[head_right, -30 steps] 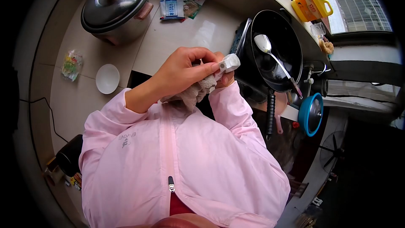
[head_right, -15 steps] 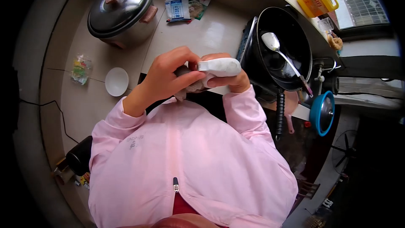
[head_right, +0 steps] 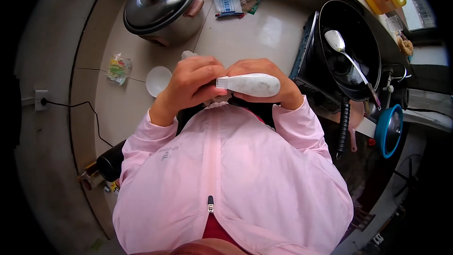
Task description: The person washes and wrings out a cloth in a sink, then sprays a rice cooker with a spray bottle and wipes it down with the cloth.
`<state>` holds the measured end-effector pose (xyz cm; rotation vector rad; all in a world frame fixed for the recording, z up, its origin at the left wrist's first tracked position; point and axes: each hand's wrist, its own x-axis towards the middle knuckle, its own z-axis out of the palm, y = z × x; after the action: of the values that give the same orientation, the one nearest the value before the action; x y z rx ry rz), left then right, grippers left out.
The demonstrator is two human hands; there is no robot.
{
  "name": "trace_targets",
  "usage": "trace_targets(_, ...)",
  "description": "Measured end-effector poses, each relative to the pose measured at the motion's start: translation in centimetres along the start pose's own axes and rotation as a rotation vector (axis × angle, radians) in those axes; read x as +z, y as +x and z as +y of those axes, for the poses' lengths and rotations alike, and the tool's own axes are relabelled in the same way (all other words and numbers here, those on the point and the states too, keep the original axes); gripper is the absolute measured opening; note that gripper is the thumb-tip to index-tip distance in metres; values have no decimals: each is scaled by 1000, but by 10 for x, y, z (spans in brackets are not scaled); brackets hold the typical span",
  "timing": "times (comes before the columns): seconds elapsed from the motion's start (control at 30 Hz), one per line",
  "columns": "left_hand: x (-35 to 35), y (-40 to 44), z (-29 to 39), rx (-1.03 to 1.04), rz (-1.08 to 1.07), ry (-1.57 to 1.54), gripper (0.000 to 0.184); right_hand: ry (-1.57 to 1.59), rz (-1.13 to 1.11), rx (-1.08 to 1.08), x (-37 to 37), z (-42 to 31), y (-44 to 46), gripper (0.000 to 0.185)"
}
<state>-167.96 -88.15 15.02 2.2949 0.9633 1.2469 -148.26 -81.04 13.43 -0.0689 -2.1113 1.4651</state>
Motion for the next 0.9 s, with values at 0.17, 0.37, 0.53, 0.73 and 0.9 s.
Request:
trace_targets(0.17, 1, -5, -2, -37, -21, -42, 22, -30, -9, 11, 2, 1, 1, 31)
trace_targets(0.37, 0, -9, -4, -169, -74, -234, 16, -75, 10, 6, 4, 3, 2, 32)
trace_targets(0.53, -2, -7, -4, -252, -107, -257, 16, -60, 3, 30, 1, 2, 4, 32)
trace_targets(0.73, -5, -5, -8, -692, -126, -751, 28, -89, 56, 65, 5, 7, 5, 35)
trace_targets(0.9, -13, 3, -16, -874, -191, -943, 32, -103, 88, 54, 7, 11, 9, 38)
